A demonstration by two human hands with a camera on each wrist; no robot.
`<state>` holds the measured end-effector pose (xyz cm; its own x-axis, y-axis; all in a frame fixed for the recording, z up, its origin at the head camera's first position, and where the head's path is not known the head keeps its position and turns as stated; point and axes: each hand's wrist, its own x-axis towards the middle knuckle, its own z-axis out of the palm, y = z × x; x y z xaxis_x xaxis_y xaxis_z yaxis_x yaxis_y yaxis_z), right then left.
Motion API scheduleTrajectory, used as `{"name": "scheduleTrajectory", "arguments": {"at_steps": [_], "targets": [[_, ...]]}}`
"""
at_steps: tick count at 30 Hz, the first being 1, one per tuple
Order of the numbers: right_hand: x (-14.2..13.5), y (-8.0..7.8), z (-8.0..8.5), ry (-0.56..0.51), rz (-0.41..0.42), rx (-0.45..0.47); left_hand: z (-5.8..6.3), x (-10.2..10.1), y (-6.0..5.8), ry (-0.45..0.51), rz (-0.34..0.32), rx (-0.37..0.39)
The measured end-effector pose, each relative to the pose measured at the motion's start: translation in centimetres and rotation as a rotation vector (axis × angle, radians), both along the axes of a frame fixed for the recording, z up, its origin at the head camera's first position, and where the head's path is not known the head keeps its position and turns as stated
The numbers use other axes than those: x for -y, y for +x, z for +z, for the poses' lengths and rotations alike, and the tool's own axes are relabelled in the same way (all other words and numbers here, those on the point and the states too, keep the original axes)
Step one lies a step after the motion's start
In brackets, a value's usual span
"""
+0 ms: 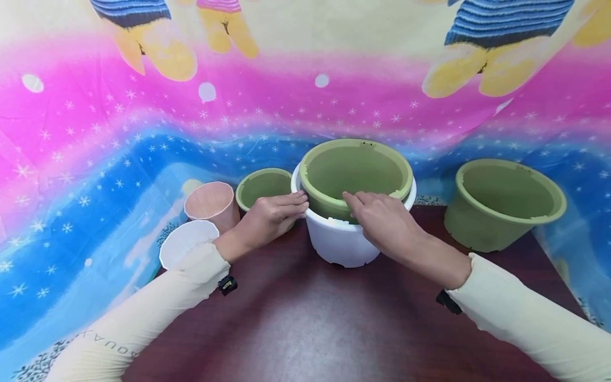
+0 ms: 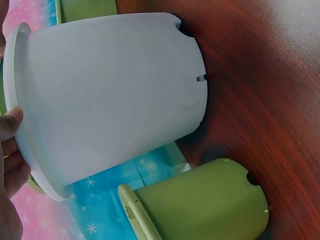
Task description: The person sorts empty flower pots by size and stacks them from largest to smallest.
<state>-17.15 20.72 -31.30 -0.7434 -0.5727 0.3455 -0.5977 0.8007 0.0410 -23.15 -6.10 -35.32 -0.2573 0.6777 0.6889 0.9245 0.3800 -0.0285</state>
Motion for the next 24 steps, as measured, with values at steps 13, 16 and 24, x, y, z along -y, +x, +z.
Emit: {"name": "scheduleTrajectory", "arguments": {"at_steps": [13, 16, 24], "targets": [[-0.17, -0.16, -0.74, -0.114, 0.072, -0.025, -0.65, 0.2, -0.62, 0.074, -0.062, -0.04], [-0.16, -0.16, -0.8, -0.112, 0.074, -0.035, -0.64, 0.18, -0.76, 0.076, -0.077, -0.045], [-0.21, -0.16, -0.99, -0.099, 0.069, -0.032, -0.6, 0.19, -0.78, 0.063, -0.081, -0.026]]}}
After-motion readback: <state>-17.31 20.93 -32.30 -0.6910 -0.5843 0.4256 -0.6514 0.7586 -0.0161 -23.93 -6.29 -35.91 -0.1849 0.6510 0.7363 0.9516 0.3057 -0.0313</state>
